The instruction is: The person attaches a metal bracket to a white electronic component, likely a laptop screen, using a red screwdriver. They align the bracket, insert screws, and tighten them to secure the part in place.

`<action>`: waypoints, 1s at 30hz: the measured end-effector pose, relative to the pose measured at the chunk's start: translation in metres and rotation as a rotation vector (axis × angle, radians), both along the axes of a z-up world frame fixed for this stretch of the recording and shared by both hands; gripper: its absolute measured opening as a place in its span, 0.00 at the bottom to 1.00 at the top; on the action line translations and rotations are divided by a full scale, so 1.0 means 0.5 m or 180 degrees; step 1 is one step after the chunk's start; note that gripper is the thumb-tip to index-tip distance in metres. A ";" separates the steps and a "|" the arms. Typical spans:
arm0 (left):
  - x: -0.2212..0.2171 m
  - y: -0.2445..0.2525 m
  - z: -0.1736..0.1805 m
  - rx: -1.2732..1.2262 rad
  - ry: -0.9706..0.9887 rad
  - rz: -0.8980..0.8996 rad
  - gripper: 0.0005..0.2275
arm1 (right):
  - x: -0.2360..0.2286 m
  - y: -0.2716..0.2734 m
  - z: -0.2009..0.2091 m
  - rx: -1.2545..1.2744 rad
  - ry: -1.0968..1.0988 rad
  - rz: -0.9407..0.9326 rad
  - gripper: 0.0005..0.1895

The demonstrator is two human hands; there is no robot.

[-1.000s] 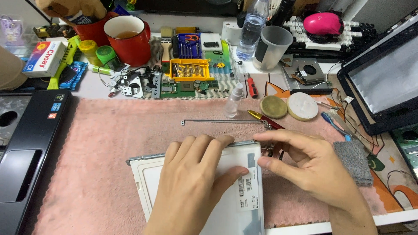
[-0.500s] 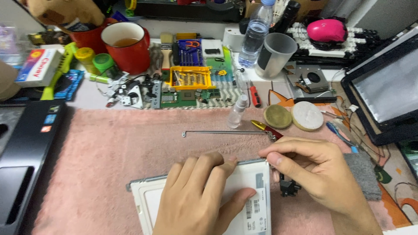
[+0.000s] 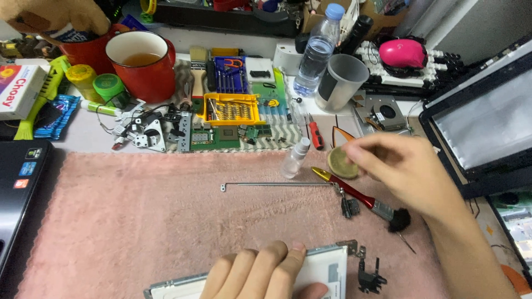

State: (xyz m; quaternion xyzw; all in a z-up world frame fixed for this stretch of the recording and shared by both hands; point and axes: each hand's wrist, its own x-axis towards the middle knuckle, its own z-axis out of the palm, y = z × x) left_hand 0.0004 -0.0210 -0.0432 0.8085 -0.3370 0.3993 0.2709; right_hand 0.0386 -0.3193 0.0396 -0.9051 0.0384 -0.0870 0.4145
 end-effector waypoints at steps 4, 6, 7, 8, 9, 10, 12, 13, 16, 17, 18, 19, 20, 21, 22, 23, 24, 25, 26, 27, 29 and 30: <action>-0.001 -0.006 -0.010 -0.0037 -0.0072 0.0013 0.22 | 0.122 0.005 -0.036 -0.0730 -0.0174 0.0091 0.10; -0.002 -0.008 -0.005 -0.0039 0.0015 0.0026 0.22 | 0.179 0.014 -0.056 -0.1066 -0.0343 0.0383 0.10; -0.001 -0.009 -0.006 -0.0064 -0.0040 0.0020 0.22 | 0.207 0.016 -0.069 -0.1193 -0.0550 0.0790 0.09; 0.000 -0.008 -0.005 -0.0081 -0.0090 0.0008 0.22 | 0.235 0.018 -0.083 -0.1307 -0.0752 0.1192 0.08; -0.002 -0.008 -0.001 -0.0072 -0.0075 0.0032 0.22 | 0.258 0.017 -0.099 -0.1292 -0.0744 0.1217 0.08; -0.005 -0.008 0.001 -0.0086 -0.0014 0.0011 0.21 | 0.281 0.015 -0.117 -0.1348 -0.0845 0.1577 0.07; -0.008 -0.008 0.006 -0.0094 0.0072 0.0012 0.21 | 0.309 0.019 -0.136 -0.1381 -0.0929 0.1963 0.07; -0.009 -0.008 0.009 -0.0119 0.0076 -0.0018 0.21 | 0.314 0.025 -0.137 -0.1473 -0.0821 0.2013 0.07; -0.013 -0.007 0.018 -0.0159 0.0117 -0.0011 0.22 | 0.328 0.029 -0.149 -0.1699 -0.0653 0.2077 0.08; -0.014 -0.006 0.024 -0.0164 0.0138 0.0001 0.24 | 0.332 0.028 -0.154 -0.1832 -0.0604 0.2062 0.07; -0.016 -0.005 0.023 -0.0161 0.0151 0.0016 0.24 | 0.334 0.029 -0.158 -0.1824 -0.0597 0.2078 0.07; -0.017 -0.003 0.022 -0.0141 0.0181 -0.0019 0.24 | 0.335 0.031 -0.161 -0.1862 -0.0602 0.2070 0.08; -0.019 -0.002 0.024 -0.0119 0.0212 -0.0056 0.25 | 0.337 0.032 -0.162 -0.1899 -0.0607 0.2058 0.09; -0.020 -0.001 0.026 -0.0114 0.0224 -0.0045 0.25 | 0.339 0.031 -0.163 -0.1889 -0.0600 0.2072 0.09; -0.021 -0.001 0.027 -0.0127 0.0246 -0.0058 0.25 | 0.341 0.030 -0.165 -0.1896 -0.0630 0.2115 0.08; -0.022 -0.001 0.028 -0.0140 0.0267 -0.0071 0.25 | 0.342 0.028 -0.167 -0.1903 -0.0660 0.2159 0.07; -0.023 0.003 0.033 -0.0131 0.0277 -0.0061 0.25 | 0.345 0.028 -0.168 -0.1890 -0.0657 0.2169 0.07; -0.024 0.006 0.037 -0.0129 0.0332 -0.0130 0.25 | 0.348 0.028 -0.170 -0.1973 -0.0665 0.2197 0.08; -0.025 0.009 0.041 -0.0128 0.0382 -0.0204 0.26 | 0.350 0.026 -0.172 -0.2059 -0.0675 0.2219 0.09; -0.026 0.012 0.042 -0.0120 0.0387 -0.0200 0.26 | 0.351 0.026 -0.172 -0.2049 -0.0675 0.2223 0.09; -0.028 0.018 0.049 -0.0089 0.0581 -0.0439 0.26 | 0.353 0.025 -0.171 -0.2123 -0.0585 0.2288 0.09; -0.028 0.020 0.049 -0.0082 0.0587 -0.0441 0.26 | 0.350 0.029 -0.165 -0.2115 -0.0582 0.2287 0.09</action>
